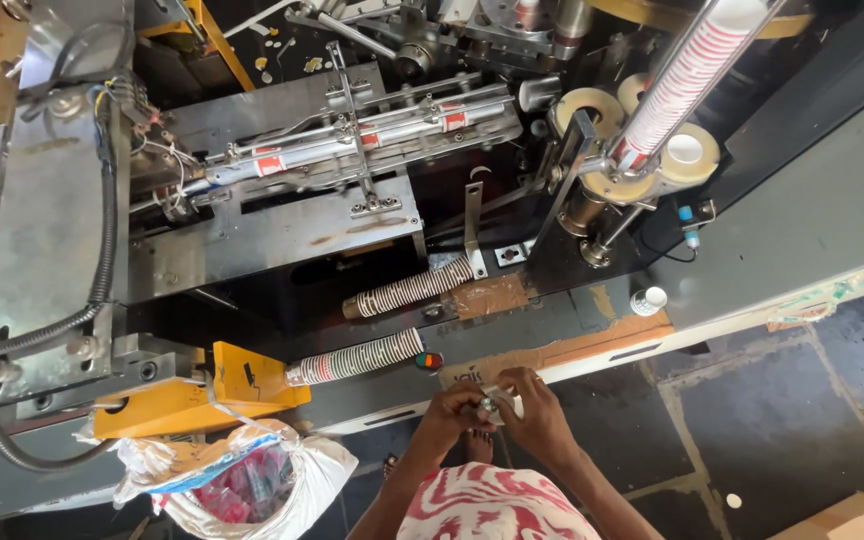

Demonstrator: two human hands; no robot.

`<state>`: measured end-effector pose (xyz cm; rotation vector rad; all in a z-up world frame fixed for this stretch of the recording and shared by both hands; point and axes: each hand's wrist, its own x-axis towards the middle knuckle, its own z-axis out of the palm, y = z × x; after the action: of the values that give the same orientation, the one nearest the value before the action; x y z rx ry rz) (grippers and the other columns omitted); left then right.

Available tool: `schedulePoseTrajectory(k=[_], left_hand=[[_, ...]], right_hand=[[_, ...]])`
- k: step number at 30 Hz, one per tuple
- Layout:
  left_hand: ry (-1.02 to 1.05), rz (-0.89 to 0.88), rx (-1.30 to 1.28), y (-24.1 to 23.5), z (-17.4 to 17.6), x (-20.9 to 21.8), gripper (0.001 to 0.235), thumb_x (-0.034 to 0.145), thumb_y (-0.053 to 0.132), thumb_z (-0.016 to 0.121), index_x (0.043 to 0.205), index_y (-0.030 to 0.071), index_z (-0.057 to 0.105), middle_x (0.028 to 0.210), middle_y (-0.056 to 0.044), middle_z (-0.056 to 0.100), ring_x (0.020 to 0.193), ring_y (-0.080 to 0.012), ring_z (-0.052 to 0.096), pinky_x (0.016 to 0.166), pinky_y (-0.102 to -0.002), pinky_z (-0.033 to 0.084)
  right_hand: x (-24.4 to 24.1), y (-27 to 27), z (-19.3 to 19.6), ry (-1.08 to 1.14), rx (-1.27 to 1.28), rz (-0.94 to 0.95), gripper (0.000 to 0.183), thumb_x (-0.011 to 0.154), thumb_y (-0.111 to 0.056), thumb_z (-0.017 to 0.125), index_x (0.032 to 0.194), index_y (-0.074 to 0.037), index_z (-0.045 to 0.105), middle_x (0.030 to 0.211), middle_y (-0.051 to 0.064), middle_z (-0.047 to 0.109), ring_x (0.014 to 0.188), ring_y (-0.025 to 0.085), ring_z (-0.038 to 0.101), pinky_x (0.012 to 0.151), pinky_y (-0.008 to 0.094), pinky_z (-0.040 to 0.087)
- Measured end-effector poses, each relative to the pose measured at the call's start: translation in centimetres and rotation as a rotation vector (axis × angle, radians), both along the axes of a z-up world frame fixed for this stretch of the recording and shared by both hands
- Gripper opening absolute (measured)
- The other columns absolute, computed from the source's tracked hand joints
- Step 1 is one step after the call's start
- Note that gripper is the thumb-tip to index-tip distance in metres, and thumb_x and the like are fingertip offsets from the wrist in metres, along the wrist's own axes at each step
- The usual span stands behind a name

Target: The person manually feeds paper blanks into a cup-forming machine and packages the resulting paper cups into plastic sleeves.

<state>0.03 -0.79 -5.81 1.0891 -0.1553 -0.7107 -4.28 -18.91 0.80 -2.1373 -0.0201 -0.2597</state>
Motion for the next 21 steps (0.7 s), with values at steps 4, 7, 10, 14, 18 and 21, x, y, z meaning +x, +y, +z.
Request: schedulePoseTrajectory(k=[4, 7, 10, 14, 18, 21], left_hand=[[0.121, -0.023, 0.021, 0.0, -2.6, -0.1, 0.004, 0.090, -0.001, 0.069, 0.092, 0.002, 0.070, 0.086, -0.001, 0.066, 0.080, -0.0127, 0.066, 0.074, -0.029, 0.061], [0.137, 0.144, 0.113, -1.0, -7.7, -1.2, 0.005, 0.091, -0.001, 0.069, 0.086, 0.001, 0.071, 0.080, 0.002, 0.061, 0.075, -0.0066, 0.055, 0.067, -0.023, 0.045], [0.189, 0.176, 0.191, -2.1, -2.7, -1.6, 0.010, 0.088, 0.000, 0.068, 0.080, 0.004, 0.068, 0.076, 0.006, 0.056, 0.071, -0.0055, 0.050, 0.064, -0.024, 0.038], [0.247, 0.169, 0.069, -2.9, -4.4, -1.3, 0.017, 0.090, 0.001, 0.066, 0.076, 0.007, 0.058, 0.075, 0.006, 0.054, 0.072, -0.0065, 0.050, 0.068, -0.026, 0.041], [0.053, 0.179, 0.225, -4.7, -4.4, -0.8, 0.018, 0.102, 0.018, 0.057, 0.092, 0.004, 0.060, 0.087, -0.004, 0.055, 0.080, -0.0144, 0.053, 0.076, -0.031, 0.044], [-0.443, 0.121, 0.223, -5.3, 4.2, -0.6, 0.025, 0.108, 0.024, 0.049, 0.107, 0.000, 0.057, 0.106, -0.009, 0.056, 0.098, -0.0164, 0.055, 0.092, -0.032, 0.044]], right_hand=[[-0.5, 0.1, 0.3, -0.359, -0.216, 0.165, 0.023, 0.087, 0.000, 0.068, 0.109, -0.005, 0.060, 0.108, 0.012, 0.064, 0.100, 0.035, 0.066, 0.085, 0.044, 0.054], [-0.7, -0.7, -0.1, -0.346, -0.301, 0.345, 0.030, 0.080, 0.002, 0.067, 0.109, -0.005, 0.062, 0.109, 0.010, 0.068, 0.100, 0.031, 0.069, 0.081, 0.041, 0.055], [-0.9, -2.2, -2.1, -0.218, -0.301, 0.313, 0.029, 0.082, 0.001, 0.071, 0.109, -0.004, 0.064, 0.099, 0.010, 0.065, 0.091, 0.032, 0.066, 0.077, 0.041, 0.054], [-1.6, -2.1, -3.6, -0.183, -0.209, 0.164, 0.019, 0.084, 0.000, 0.072, 0.096, -0.008, 0.060, 0.093, 0.008, 0.061, 0.093, 0.031, 0.065, 0.082, 0.042, 0.055], [-1.8, -2.5, -3.3, -0.237, -0.411, 0.365, 0.036, 0.063, 0.000, 0.068, 0.097, -0.001, 0.056, 0.098, 0.017, 0.058, 0.096, 0.041, 0.060, 0.087, 0.051, 0.051], [-1.4, -2.7, 0.3, -0.359, -0.386, 0.300, 0.040, 0.065, 0.000, 0.068, 0.103, 0.001, 0.055, 0.103, 0.020, 0.057, 0.101, 0.043, 0.059, 0.088, 0.051, 0.050]])
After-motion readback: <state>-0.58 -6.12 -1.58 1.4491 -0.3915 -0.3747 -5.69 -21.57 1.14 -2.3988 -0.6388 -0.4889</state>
